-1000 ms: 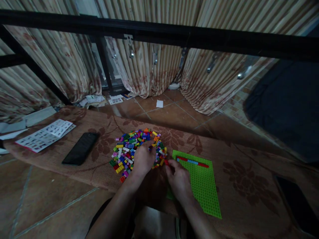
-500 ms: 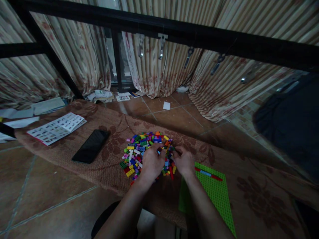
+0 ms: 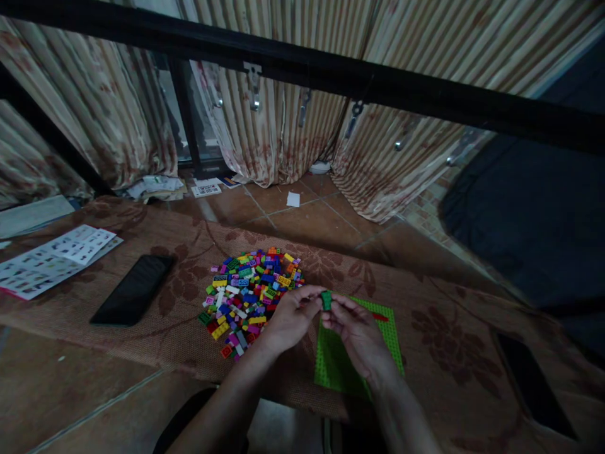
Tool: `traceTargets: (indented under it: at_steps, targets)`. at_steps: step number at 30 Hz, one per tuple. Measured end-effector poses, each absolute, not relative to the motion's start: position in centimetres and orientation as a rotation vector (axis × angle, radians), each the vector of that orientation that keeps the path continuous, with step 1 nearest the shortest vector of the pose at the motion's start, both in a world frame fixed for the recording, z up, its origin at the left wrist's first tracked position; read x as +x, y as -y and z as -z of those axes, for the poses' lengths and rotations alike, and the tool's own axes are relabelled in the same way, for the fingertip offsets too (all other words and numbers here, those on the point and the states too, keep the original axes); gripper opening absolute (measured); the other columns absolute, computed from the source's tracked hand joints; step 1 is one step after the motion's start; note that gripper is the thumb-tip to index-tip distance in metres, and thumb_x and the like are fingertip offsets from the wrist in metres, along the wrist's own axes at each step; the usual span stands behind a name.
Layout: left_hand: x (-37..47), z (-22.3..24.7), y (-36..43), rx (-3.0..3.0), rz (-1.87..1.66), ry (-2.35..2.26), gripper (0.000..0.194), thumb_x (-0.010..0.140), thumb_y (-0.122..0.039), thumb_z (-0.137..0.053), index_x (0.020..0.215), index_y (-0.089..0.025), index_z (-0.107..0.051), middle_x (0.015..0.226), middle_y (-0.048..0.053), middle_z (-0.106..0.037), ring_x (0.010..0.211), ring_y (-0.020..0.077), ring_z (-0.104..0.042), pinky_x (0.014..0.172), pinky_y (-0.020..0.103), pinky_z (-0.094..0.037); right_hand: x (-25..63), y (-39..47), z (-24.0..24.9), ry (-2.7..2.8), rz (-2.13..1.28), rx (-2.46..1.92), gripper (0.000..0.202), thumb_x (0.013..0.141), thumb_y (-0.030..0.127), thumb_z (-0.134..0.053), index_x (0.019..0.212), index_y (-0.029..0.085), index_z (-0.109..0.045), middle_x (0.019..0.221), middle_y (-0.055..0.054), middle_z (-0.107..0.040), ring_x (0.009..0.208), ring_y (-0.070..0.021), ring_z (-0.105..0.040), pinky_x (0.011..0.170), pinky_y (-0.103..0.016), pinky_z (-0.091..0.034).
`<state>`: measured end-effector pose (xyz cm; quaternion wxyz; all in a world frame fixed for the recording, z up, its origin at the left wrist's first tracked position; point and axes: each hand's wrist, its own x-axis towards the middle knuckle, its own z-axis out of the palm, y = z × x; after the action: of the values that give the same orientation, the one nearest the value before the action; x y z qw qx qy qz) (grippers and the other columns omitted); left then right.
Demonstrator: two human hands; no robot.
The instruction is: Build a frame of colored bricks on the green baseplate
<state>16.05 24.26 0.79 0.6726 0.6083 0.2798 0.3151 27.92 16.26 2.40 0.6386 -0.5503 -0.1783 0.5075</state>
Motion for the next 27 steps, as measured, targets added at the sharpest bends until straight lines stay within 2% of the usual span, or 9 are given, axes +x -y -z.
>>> traceTargets:
  at_steps: [6, 10, 15, 18, 21, 24, 27]
  targets:
    - [17.5, -0.2, -23.4, 1.356, -0.678, -0.659, 0.019, 0.081, -0.024, -0.061, 0.096, -0.017, -0.071, 0.086, 0.001, -0.069, 0.082, 0.0132, -0.061, 0.078, 0.024, -0.047, 29.2, -14.9, -1.2, 0.446, -1.068, -1.312, 0.033, 0.065, 0.041, -0.081, 0.088, 0.018, -0.072, 0.075, -0.002, -0.069, 0.064, -0.0122, -0.061, 0.060, -0.026, -0.051]
    - [18.5, 0.3, -22.9, 1.364, -0.642, -0.734, 0.020, 0.079, -0.025, -0.062, 0.094, -0.015, -0.070, 0.078, 0.000, -0.067, 0.074, 0.0118, -0.059, 0.071, 0.022, -0.046, 30.2, -14.2, -0.2, 0.536, -0.962, -1.432, 0.034, 0.068, 0.044, -0.077, 0.090, 0.019, -0.072, 0.075, -0.002, -0.070, 0.065, -0.0139, -0.063, 0.061, -0.028, -0.052]
    - [19.6, 0.7, -21.9, 1.302, -0.586, -0.807, 0.020, 0.075, -0.026, -0.064, 0.090, -0.013, -0.068, 0.068, -0.001, -0.063, 0.062, 0.0101, -0.055, 0.059, 0.021, -0.043, 30.9, -12.7, 0.3, 0.821, -0.771, -1.643, 0.030, 0.073, 0.036, -0.071, 0.098, 0.020, -0.070, 0.093, -0.005, -0.073, 0.085, -0.0197, -0.066, 0.081, -0.035, -0.052]
    - [20.2, 1.1, -21.0, 1.299, -0.537, -0.822, 0.016, 0.075, -0.025, -0.063, 0.086, -0.014, -0.067, 0.062, -0.003, -0.061, 0.057, 0.0097, -0.054, 0.056, 0.021, -0.041, 31.2, -11.7, 0.4, 0.978, -0.588, -1.832, 0.024, 0.078, 0.032, -0.064, 0.098, 0.020, -0.070, 0.095, -0.006, -0.072, 0.085, -0.0207, -0.066, 0.081, -0.036, -0.050]
    - [20.4, 1.6, -20.2, 1.328, -0.488, -0.843, 0.015, 0.076, -0.025, -0.061, 0.086, -0.016, -0.067, 0.063, -0.003, -0.061, 0.057, 0.0105, -0.055, 0.056, 0.022, -0.041, 32.1, -10.8, 0.8, 1.137, -0.485, -1.953, 0.024, 0.083, 0.029, -0.057, 0.100, 0.020, -0.070, 0.095, -0.007, -0.070, 0.084, -0.0207, -0.065, 0.079, -0.035, -0.050]
    - [20.0, 2.0, -20.2, 1.414, -0.466, -0.952, 0.017, 0.078, -0.027, -0.059, 0.088, -0.017, -0.068, 0.067, -0.002, -0.063, 0.059, 0.0118, -0.056, 0.055, 0.023, -0.040, 33.6, -10.3, 1.4, 1.246, -0.383, -2.056, 0.027, 0.085, 0.025, -0.050, 0.103, 0.019, -0.069, 0.102, -0.009, -0.069, 0.091, -0.0221, -0.065, 0.084, -0.037, -0.049]
    - [19.4, 2.2, -21.0, 1.509, -0.510, -1.031, 0.019, 0.080, -0.025, -0.056, 0.091, -0.016, -0.068, 0.076, 0.000, -0.066, 0.066, 0.0129, -0.058, 0.061, 0.024, -0.043, 35.0, -10.2, 2.0, 1.292, -0.274, -2.167, 0.029, 0.087, 0.021, -0.046, 0.105, 0.017, -0.068, 0.106, -0.011, -0.067, 0.097, -0.0234, -0.062, 0.089, -0.039, -0.047]
